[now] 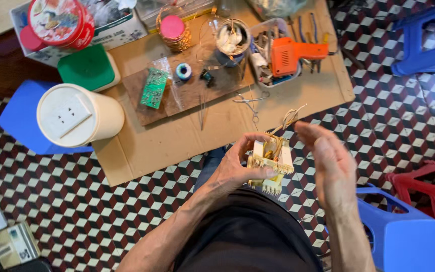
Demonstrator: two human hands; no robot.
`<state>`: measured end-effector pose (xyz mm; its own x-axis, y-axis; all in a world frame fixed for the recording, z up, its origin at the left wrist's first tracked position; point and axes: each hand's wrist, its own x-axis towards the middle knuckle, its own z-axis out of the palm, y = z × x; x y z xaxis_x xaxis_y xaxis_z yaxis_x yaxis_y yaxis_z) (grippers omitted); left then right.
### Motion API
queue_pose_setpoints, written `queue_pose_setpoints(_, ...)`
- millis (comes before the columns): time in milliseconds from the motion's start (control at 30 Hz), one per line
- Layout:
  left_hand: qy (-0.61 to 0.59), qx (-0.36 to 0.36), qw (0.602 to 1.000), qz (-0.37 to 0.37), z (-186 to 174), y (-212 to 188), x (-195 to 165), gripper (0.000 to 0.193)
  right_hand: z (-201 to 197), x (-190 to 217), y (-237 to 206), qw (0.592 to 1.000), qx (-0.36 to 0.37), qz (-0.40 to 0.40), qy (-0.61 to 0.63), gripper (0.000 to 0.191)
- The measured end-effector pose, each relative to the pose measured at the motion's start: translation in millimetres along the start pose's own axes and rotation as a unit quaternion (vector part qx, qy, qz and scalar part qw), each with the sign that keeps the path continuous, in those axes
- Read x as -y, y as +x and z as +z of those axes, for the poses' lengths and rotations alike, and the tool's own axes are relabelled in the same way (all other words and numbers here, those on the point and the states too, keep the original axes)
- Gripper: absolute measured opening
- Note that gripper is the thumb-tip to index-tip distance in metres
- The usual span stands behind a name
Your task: The person handles a transformer coil component at a workbench, threading and winding wire around its terminals by hand, turning the component to work on different sides, and pulling wire lengths taut. They occasionally set the component down and pick up loose wire from the bench.
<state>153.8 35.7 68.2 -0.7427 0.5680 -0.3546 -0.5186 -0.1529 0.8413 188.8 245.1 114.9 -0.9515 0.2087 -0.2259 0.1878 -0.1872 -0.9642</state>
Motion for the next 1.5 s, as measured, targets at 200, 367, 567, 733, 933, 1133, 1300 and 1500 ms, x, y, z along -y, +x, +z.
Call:
queue_pose_setpoints(200, -0.096, 0.026, 0.994, -0.040, 77, -10, 11, 0.075, -49, -24, -83, 0.997, -0.017, -0.001, 0.080, 0.070)
queue_pose_setpoints(367, -0.045, 0.023, 0.998, -0.049, 106, -21, 17, 0.077, -62, -21, -115, 0.994, -0.011, 0.047, 0.098, 0.085)
queue_pose_setpoints(567, -0.010, 0.027, 0.997, -0.072, 117, -36, 13, 0.075, -63, -21, -137, 0.995, -0.035, 0.034, 0.084, 0.076)
queue_pose_setpoints(733, -0.106, 0.075, 0.987, -0.091, 115, -43, 18, 0.068, -74, -17, -149, 0.964, -0.080, -0.116, -0.224, 0.046)
queue_pose_setpoints(933, -0.140, 0.083, 0.982, -0.092, 119, -47, 24, 0.068, -79, -14, -153, 0.944, -0.081, -0.197, -0.253, 0.032)
queue_pose_setpoints(1133, -0.092, 0.083, 0.989, -0.085, 121, -50, 25, 0.073, -81, -25, -145, 0.988, -0.066, -0.105, -0.087, 0.021)
queue_pose_setpoints(1300, -0.067, 0.100, 0.989, -0.090, 119, -54, 30, 0.074, -87, -33, -146, 0.996, -0.021, -0.082, 0.003, 0.013)
queue_pose_setpoints(1500, -0.075, 0.112, 0.987, -0.082, 114, -57, 32, 0.076, -81, -36, -152, 0.994, -0.030, -0.103, -0.011, 0.013)
